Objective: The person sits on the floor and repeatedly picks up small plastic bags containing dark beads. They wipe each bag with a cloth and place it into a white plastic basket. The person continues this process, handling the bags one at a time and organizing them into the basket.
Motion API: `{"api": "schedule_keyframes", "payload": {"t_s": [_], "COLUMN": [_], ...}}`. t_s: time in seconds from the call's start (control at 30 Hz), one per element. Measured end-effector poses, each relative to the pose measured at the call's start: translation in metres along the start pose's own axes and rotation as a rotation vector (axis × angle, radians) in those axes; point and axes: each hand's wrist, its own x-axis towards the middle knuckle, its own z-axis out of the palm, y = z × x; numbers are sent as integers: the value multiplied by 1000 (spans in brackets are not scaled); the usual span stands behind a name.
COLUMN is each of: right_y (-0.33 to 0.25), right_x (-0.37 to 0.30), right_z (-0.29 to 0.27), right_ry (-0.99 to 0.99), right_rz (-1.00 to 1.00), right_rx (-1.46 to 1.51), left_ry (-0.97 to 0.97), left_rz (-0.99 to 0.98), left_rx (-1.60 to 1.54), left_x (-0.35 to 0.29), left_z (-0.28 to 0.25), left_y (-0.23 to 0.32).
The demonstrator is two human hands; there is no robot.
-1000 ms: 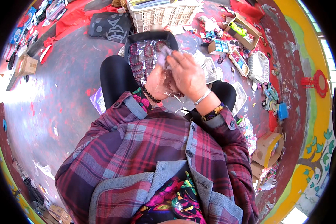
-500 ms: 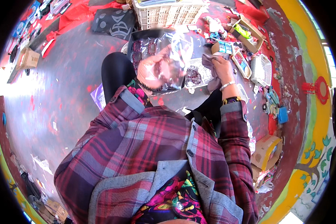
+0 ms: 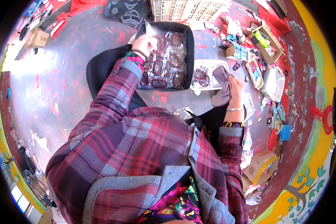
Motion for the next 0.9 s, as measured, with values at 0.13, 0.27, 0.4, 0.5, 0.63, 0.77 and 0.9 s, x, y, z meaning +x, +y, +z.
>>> {"api": "schedule_keyframes", "payload": {"t_s": [0.13, 0.27, 0.4, 0.5, 0.63, 0.77, 0.9], "right_y": [-19, -28, -21, -23, -31, -32, -41], "right_x": [-8, -11, -3, -4, -5, 1, -10], "right_z": [14, 25, 27, 24, 24, 8, -4], "right_ry": [-10, -42, -15, 14, 66, 148, 356], "right_rz": [94, 132, 142, 187, 158, 151, 66], "right_rx": [16, 24, 2, -19, 20, 218, 510], "left_ry": [139, 195, -83, -67, 358, 458, 588], "left_rz": [-156, -210, -236, -236, -110, 203, 395], "left_rx": [-105, -172, -266, -191, 584, 1221, 1045], "left_x": [17, 40, 76, 106, 155, 179, 141], "left_z": [-22, -12, 0, 13, -13, -47, 48], "left_y": [-83, -117, -117, -111, -137, -146, -120]}}
